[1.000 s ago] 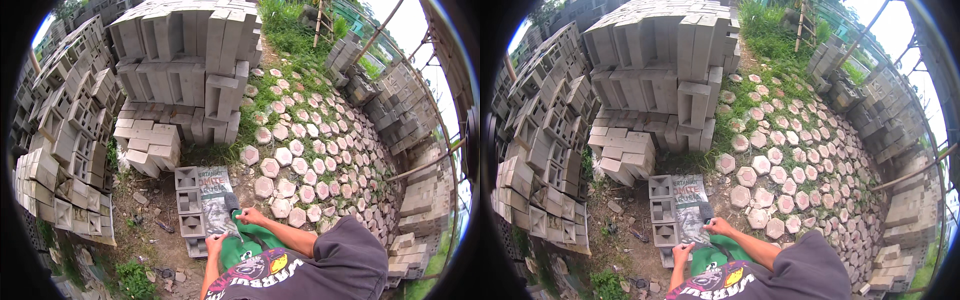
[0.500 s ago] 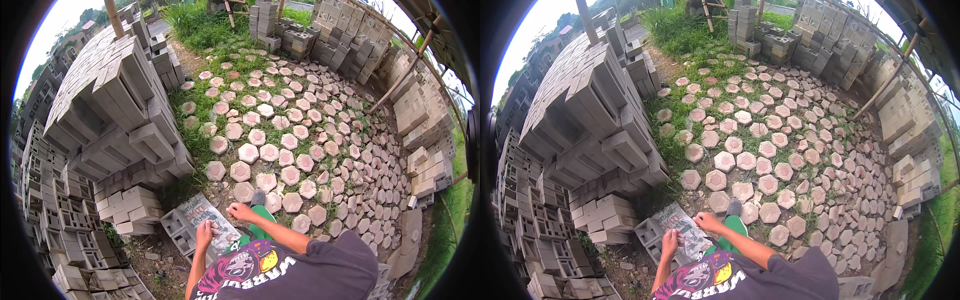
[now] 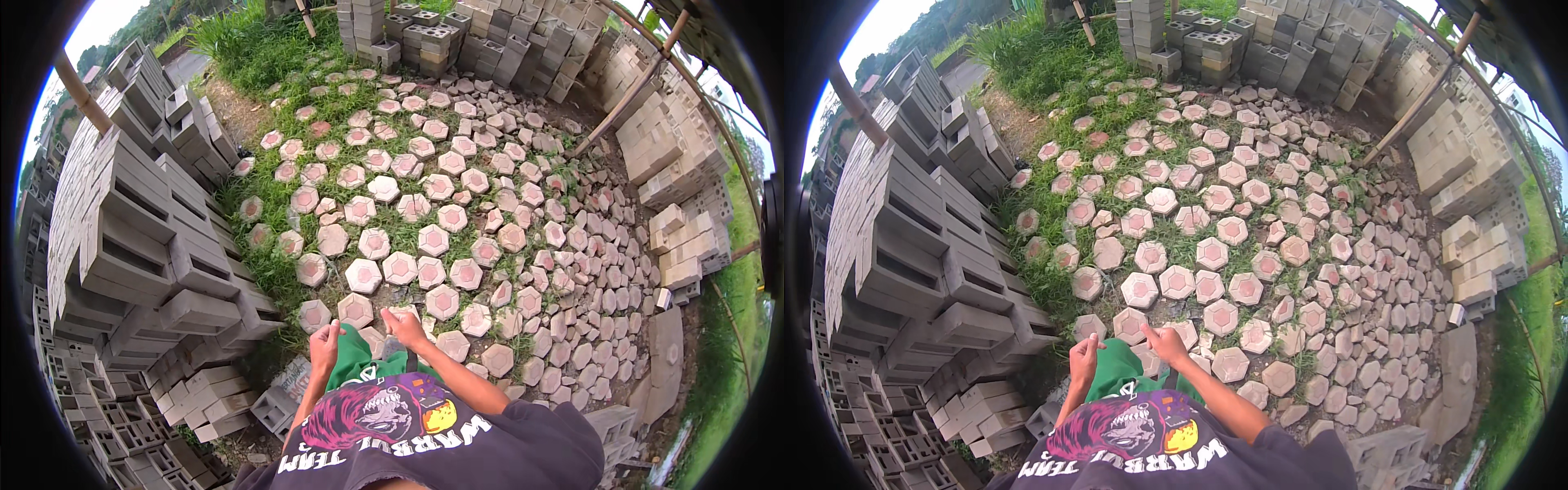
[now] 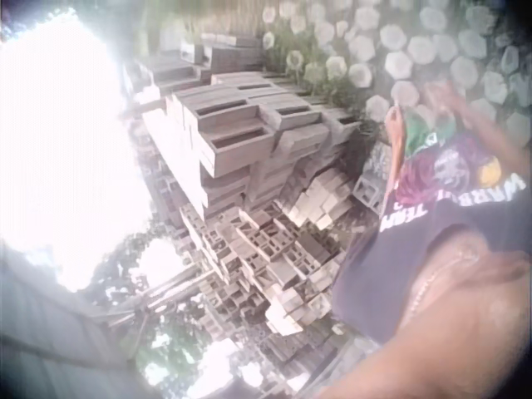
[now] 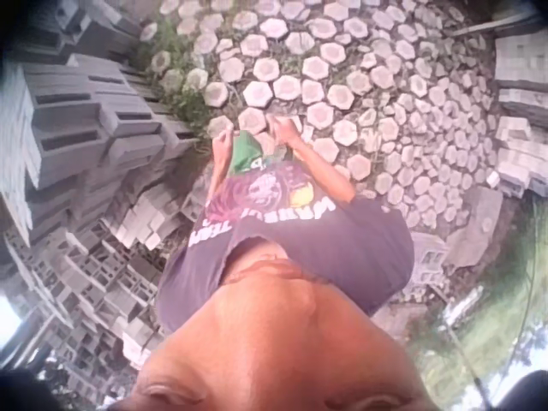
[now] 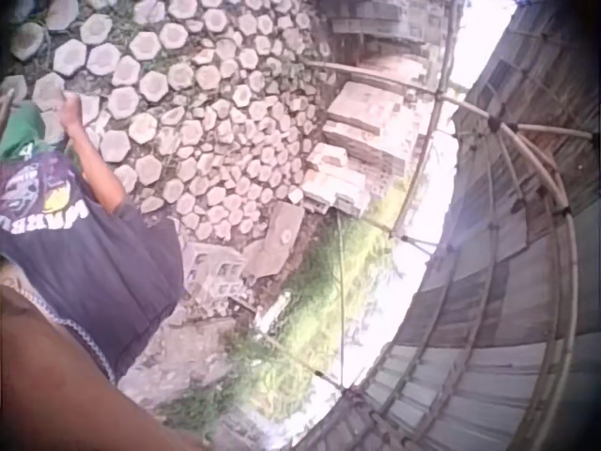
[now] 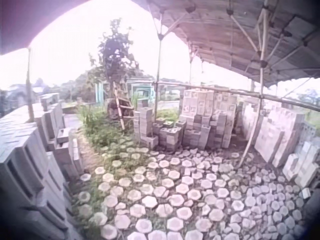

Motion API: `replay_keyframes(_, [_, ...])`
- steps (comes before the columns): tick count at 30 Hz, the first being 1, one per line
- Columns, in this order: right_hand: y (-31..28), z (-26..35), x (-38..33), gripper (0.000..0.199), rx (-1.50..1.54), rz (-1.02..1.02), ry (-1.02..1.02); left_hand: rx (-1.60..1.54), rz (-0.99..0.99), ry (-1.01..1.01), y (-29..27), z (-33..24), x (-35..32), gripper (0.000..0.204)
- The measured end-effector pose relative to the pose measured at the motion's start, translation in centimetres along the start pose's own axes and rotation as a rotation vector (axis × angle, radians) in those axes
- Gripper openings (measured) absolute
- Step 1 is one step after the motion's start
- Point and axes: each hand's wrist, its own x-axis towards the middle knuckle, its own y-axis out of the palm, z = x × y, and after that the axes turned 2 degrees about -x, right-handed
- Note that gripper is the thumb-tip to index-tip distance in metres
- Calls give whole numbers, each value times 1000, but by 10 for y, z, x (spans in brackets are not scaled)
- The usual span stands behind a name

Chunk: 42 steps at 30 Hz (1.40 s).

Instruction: The person picks up concrete ventilation bricks from a pile and stacks them on top of one another on a piece of packaging on the ground.

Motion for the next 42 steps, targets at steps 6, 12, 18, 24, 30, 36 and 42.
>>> replay_keyframes(6, [-35,39,70,57,56,-163,56,-69,190,-83,33,-42,107,35])
replay_keyframes(12, [-66,70,193,42,156,-276,123,-122,426,-73,83,-84,271,27])
replay_keyframes(18, [-120,135,317,35,153,-377,148,138,564,176,105,-176,442,25])
replay_keyframes(24, [-156,190,385,29,274,-420,209,333,629,222,136,-242,553,33])
replay_keyframes(30, [-202,181,448,33,257,-380,340,422,660,157,188,-260,628,46])
replay_keyframes(36, [-305,188,567,32,290,-315,333,443,549,152,270,-269,693,48])
replay_keyframes(42, [-452,225,707,31,225,-325,127,494,499,170,400,-358,782,45])
